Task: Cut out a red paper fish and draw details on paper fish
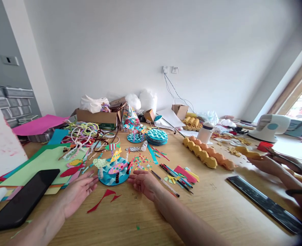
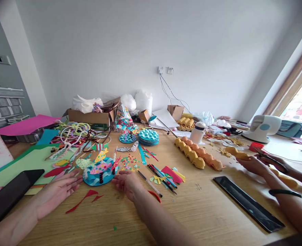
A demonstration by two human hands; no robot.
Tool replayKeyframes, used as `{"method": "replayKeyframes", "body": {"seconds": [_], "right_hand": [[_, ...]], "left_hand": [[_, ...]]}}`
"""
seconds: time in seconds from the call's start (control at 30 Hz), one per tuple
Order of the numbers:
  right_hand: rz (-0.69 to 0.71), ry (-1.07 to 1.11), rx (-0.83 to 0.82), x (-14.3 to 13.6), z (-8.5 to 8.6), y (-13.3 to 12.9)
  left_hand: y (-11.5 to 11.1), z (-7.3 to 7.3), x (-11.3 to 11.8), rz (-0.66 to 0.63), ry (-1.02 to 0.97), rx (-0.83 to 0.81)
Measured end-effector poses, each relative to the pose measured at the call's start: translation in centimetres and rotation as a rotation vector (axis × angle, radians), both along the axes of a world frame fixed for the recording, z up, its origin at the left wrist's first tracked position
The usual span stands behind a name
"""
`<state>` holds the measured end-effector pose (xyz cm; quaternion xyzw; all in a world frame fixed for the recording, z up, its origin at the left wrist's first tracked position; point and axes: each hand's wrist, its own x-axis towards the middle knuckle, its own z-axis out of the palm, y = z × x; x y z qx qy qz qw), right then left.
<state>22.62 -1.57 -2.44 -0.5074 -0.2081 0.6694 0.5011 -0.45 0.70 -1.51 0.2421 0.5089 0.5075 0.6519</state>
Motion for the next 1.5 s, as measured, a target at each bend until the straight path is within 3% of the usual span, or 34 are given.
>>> {"method": "replayKeyframes", "body": {"seconds": [0.6,1.07,1.17,1.37,1.43,1.5], "right_hand": [[0.098,-0.147,-0.026,0.5,0.3,3.5],[0.064,-0.252,0.001,0.3,1.0,5.0],[0.061,-0.276,0.021,0.4,1.1,4.8],[0.094,-0.375,0.115,1.8,1.4,2.4],[0.183,-0.49,0.183,1.7,1.4,1.5],[0.282,-0.622,0.226,0.9,1.4,1.0]], "left_hand": [[2.8,-0.5,0.2,-0.017,-0.022,0.029],[4.3,-1.4,1.3,-0.117,-0.02,0.087],[4.7,-0.9,0.2,-0.145,0.033,0.128],[4.5,2.6,-5.6,-0.281,0.312,0.31],[4.6,2.8,-6.9,-0.349,0.48,0.35],[4.8,2.2,-7.2,-0.413,0.668,0.377]]}}
